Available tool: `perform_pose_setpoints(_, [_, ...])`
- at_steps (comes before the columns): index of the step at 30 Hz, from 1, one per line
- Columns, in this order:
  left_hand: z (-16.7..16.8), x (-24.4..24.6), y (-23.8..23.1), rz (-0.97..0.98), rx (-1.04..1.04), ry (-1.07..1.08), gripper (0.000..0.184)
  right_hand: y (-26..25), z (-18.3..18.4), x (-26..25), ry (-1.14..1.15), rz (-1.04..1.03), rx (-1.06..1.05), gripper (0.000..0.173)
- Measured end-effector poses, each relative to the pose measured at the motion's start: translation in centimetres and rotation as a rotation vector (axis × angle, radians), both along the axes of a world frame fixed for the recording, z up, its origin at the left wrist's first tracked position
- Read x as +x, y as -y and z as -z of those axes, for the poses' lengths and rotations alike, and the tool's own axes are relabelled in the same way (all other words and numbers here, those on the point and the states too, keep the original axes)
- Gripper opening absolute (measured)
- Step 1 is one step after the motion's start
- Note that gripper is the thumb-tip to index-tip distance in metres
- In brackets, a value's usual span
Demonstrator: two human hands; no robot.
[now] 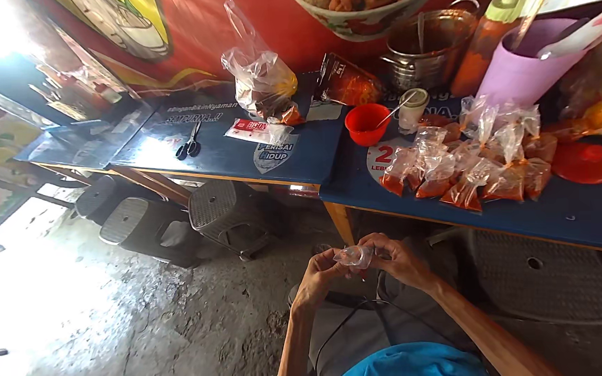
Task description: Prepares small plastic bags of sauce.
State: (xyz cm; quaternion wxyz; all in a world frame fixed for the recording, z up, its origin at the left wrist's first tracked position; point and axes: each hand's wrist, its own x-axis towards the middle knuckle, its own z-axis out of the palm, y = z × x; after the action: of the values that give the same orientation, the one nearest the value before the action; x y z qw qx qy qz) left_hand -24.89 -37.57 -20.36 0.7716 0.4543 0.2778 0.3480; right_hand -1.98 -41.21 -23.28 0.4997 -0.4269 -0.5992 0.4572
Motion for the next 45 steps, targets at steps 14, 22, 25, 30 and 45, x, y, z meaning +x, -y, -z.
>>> perform_pose_setpoints(14, [-0.9,1.8,-2.2,0.088,0.076,-0.523,0.016,-0.1,0.4,-0.4,0.433,0.158,-0.016,0.027])
perform_pose_setpoints(22, [1.1,1.5,-2.3,-0.262,0.318,-0.517,0.013,-0.2,3.6,-0.1,0.503,0.244,-0.174,0.024])
perform_pose_setpoints(25, [0.9,0.9,-2.4,-0.346,0.324,-0.52,0.014,0.0,4.9,-0.1,0.505,0.259,-0.222,0.024])
perform_pose_setpoints(30, [0.7,1.2,-2.3,-0.389,0.291,-0.539,0.014,0.1,5.8,-0.2,0.532,0.259,-0.272,0.025])
perform_pose_setpoints(45, [2.1,0.6,-2.2,-0.165,0.553,-0.456,0.039,-3.0,-3.2,-2.8,0.467,-0.006,-0.129,0.04])
